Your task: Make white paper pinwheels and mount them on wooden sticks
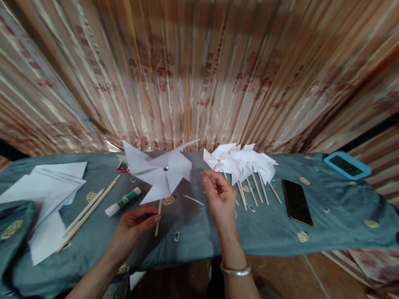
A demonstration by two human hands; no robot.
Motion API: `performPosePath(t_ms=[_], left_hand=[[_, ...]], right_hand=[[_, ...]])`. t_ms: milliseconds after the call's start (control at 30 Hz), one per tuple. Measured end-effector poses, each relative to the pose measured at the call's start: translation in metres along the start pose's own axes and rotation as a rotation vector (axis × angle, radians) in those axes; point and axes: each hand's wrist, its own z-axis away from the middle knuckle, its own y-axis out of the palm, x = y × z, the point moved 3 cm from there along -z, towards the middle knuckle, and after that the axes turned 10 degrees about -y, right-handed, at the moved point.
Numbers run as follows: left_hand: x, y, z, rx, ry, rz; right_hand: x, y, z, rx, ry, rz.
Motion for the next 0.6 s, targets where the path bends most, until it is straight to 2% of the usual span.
performPosePath(t_ms=[200,600], left_hand=[[-0.002,0.006,0.002,0.048,-0.041,-0.011],[0.001,0.001,-0.004,-0.064,0.025,-0.039]], right_hand=[[-0.026,0.006,-0.001,0.034,0.171,-0.169],[-0.019,0.013,0.008,0.099,0.248,-0.215]])
